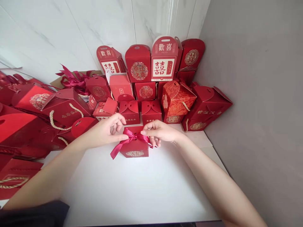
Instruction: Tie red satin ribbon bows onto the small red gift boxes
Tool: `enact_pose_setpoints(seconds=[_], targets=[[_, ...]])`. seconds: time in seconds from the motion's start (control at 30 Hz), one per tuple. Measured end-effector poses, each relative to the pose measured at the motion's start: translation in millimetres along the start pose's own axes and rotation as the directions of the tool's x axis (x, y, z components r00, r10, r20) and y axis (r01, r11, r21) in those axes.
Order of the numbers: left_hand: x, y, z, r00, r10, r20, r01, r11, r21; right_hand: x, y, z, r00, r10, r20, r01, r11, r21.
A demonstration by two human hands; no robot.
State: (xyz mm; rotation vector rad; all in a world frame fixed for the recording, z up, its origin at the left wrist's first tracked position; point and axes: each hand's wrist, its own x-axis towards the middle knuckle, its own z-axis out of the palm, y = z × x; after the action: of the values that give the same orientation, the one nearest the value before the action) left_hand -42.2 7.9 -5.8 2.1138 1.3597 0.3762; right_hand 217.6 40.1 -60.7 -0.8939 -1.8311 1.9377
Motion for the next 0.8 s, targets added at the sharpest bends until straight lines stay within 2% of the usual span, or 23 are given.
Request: enact_pose_setpoints(seconds=[0.13, 0.27, 0.37, 0.43, 0.47, 0.53, 0.6, 0.7, 0.8], targets=[[-27, 4, 21.1, 0.990, -0.011, -0.143, 0.038, 0.982, 0.187, 4, 6, -1, 1.000, -0.002, -0.018, 0.003, 0.999, 0.036], [-46, 3, 42.3, 0.967, 0.033, -0.254, 0.027, 0.973, 0.231, 6, 8, 1, 1.000, -0.017, -0.025, 0.019, 0.997, 0.072], [-51, -1, 50.3, 0.947, 0.094, -0.306, -0.014, 0.967, 0.253, 6, 6, 4, 0.999, -0.031, -0.039, 0.034, 0.997, 0.067], [-50, -5, 51.9, 0.942, 0.059, -0.332, -0.005, 0.987, 0.161, 6, 4, 5, 0.998, -0.036, -0.059, 0.040, 0.997, 0.059], [-50, -7, 51.8, 0.946, 0.008, -0.323, 0.014, 0.998, 0.063, 5, 4, 6, 0.997, -0.038, -0.069, 0.042, 0.998, 0.055], [-48, -11, 50.6, 0.963, -0.116, -0.244, 0.069, 0.978, -0.195, 4, 2, 6, 0.997, -0.042, -0.071, 0.045, 0.998, 0.044], [-47, -17, 49.0, 0.974, -0.188, -0.128, 0.118, 0.900, -0.420, 3, 2, 7, 0.997, -0.053, -0.057, 0.055, 0.998, 0.034], [-46, -25, 46.7, 0.982, -0.189, -0.012, 0.143, 0.780, -0.609, 3, 3, 10, 0.996, -0.078, -0.052, 0.079, 0.996, 0.033], [-45, -29, 44.3, 0.989, -0.142, 0.038, 0.130, 0.725, -0.676, 6, 4, 14, 0.992, -0.112, -0.059, 0.114, 0.993, 0.038]])
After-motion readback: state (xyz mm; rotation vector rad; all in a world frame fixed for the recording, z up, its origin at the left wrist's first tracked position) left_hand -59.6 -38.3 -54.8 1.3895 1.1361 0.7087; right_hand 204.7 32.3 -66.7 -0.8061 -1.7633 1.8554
